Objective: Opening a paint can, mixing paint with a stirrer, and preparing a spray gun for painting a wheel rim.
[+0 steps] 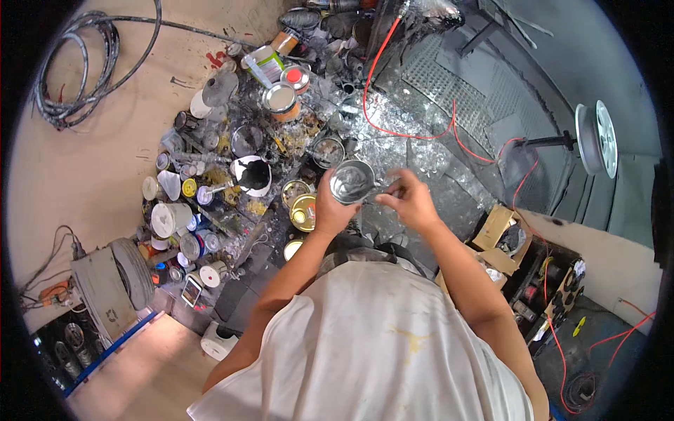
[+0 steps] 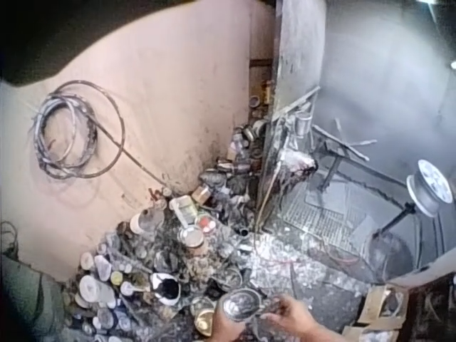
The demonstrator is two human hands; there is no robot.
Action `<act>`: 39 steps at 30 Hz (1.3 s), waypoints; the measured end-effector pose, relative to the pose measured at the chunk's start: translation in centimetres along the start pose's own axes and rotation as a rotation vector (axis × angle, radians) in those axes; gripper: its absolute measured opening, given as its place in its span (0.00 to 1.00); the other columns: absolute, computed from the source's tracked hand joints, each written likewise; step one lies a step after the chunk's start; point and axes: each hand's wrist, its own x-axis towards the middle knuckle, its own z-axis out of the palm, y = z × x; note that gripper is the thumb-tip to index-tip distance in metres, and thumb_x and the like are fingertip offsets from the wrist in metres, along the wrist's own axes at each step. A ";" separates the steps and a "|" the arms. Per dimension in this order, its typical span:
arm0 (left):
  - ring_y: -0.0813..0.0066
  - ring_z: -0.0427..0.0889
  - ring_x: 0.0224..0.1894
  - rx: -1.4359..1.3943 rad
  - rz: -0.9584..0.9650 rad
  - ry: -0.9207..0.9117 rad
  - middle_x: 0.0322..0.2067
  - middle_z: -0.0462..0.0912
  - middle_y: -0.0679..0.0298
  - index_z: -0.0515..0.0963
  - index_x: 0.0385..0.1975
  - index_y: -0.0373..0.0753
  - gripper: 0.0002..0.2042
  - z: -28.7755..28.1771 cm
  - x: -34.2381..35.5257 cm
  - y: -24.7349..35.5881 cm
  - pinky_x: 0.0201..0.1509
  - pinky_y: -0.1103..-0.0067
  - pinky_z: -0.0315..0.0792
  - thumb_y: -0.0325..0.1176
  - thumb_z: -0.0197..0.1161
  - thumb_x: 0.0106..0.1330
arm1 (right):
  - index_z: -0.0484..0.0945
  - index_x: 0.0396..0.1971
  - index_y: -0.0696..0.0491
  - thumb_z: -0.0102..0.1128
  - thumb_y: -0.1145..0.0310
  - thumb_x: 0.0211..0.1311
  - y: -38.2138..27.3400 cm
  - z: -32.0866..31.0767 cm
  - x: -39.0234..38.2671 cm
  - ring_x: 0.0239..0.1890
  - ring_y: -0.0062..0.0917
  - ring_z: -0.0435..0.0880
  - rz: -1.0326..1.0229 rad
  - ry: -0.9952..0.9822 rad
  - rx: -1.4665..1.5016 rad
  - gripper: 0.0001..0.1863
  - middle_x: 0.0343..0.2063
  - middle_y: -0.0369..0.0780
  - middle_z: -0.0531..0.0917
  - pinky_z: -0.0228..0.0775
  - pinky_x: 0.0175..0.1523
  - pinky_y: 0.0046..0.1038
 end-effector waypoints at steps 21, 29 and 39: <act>0.48 0.76 0.62 0.259 -0.018 0.536 0.59 0.76 0.47 0.65 0.67 0.31 0.51 -4.3 17.8 -16.9 0.72 0.61 0.66 0.35 0.87 0.40 | 0.80 0.50 0.51 0.60 0.48 0.75 22.4 -7.3 -21.2 0.25 0.16 0.73 0.786 0.644 0.968 0.21 0.32 0.32 0.81 0.63 0.28 0.20; 0.41 0.75 0.63 0.624 -0.261 0.462 0.62 0.72 0.38 0.53 0.72 0.24 0.61 -4.6 18.8 -16.5 0.69 0.56 0.67 0.47 0.88 0.43 | 0.80 0.47 0.53 0.45 0.37 0.78 16.5 -14.3 -17.0 0.33 0.25 0.85 0.467 0.640 1.575 0.31 0.41 0.40 0.85 0.78 0.35 0.27; 0.42 0.79 0.59 0.843 -0.087 0.386 0.64 0.74 0.40 0.57 0.71 0.28 0.57 -4.2 21.4 -24.0 0.64 0.59 0.74 0.53 0.85 0.47 | 0.79 0.48 0.50 0.49 0.35 0.75 21.2 -19.2 -23.1 0.30 0.19 0.84 0.616 0.673 1.412 0.30 0.37 0.35 0.86 0.77 0.33 0.23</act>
